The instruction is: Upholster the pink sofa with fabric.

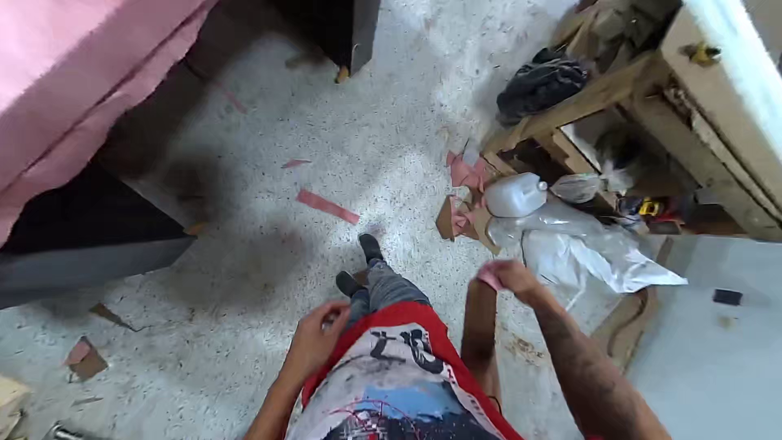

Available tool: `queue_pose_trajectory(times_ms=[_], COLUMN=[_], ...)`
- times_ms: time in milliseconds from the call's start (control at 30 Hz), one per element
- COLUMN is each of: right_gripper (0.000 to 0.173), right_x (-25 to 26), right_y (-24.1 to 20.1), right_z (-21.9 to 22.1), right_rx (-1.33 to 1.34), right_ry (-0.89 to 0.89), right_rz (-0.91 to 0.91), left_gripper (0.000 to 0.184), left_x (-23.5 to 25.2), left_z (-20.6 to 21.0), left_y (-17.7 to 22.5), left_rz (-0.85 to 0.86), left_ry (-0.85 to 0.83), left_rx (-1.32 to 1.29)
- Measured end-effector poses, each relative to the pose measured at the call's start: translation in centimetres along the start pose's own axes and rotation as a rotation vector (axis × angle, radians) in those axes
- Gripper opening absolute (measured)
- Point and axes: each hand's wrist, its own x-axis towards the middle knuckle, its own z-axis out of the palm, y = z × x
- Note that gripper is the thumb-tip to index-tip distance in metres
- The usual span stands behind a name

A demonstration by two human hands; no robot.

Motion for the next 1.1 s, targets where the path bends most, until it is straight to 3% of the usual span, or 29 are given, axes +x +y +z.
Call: queue_pose_trajectory(times_ms=[100,233,300,367,433,500,567,633,700,733,767,833,900,1000,1100], right_gripper=[0.020,0.024,0.025,0.028,0.030,0.027,0.026,0.023,0.022,0.021,0.021,0.022,0.021,0.016,0.012], right_x=[-2.3,-5.7,-7.4,-9.2,-10.3,-10.3,-9.2,-6.9,-5.1,-4.7,-4.8,-5.1,-5.3,-5.0,-4.5], right_y=[-8.9,-18.1,-22.7,-27.2,-31.4,-35.6,-40.1,-45.0,-50.2,-52.8,-55.3,-60.5,-66.1,-75.5,-85.8], right_z=[-4.2,-6.6,-7.9,-9.5,-11.5,-12.6,-11.4,-8.2,-3.9,-1.6,0.7,5.4,10.0,17.4,26.2], right_rx=[0.123,-0.049,-0.190,-0.297,-0.285,-0.197,-0.209,-0.382,-0.552,-0.570,-0.568,-0.535,-0.539,-0.590,-0.698], right_ry=[-0.146,-0.383,-0.466,-0.433,-0.342,-0.308,-0.250,-0.039,0.180,0.196,0.166,0.036,-0.158,-0.340,-0.443], right_rz=[-0.307,-0.743,-0.954,-1.111,-1.220,-1.281,-1.301,-1.401,-1.529,-1.586,-1.626,-1.679,-1.668,-1.580,-1.477], left_gripper=[0.048,0.094,0.091,0.056,0.018,0.017,0.018,0.019,0.029,0.037,0.043,0.029,0.029,0.029,0.022], left_x=[6.0,11.4,13.2,14.9,15.4,13.7,10.3,5.7,0.4,-2.3,-4.7,-8.2,-11.2,-16.1,-17.5], left_z=[-1.1,-3.0,-4.1,-6.4,-10.3,-13.7,-15.9,-18.8,-22.7,-24.4,-25.7,-27.8,-30.0,-37.9,-51.3], left_y=[9.6,21.8,26.4,28.2,26.9,23.9,21.1,17.9,14.1,12.3,10.5,6.2,1.1,-3.3,-4.9], left_rz=[0.296,0.767,0.992,1.094,1.021,0.888,0.764,0.619,0.469,0.385,0.282,0.115,0.090,-0.003,-0.171], left_ry=[0.114,0.139,0.133,0.158,0.223,0.359,0.603,0.816,0.802,0.736,0.646,0.492,0.498,0.871,1.093], left_rx=[0.066,0.371,0.640,0.790,0.664,0.229,-0.031,0.031,0.223,0.322,0.402,0.456,0.333,0.043,0.122])
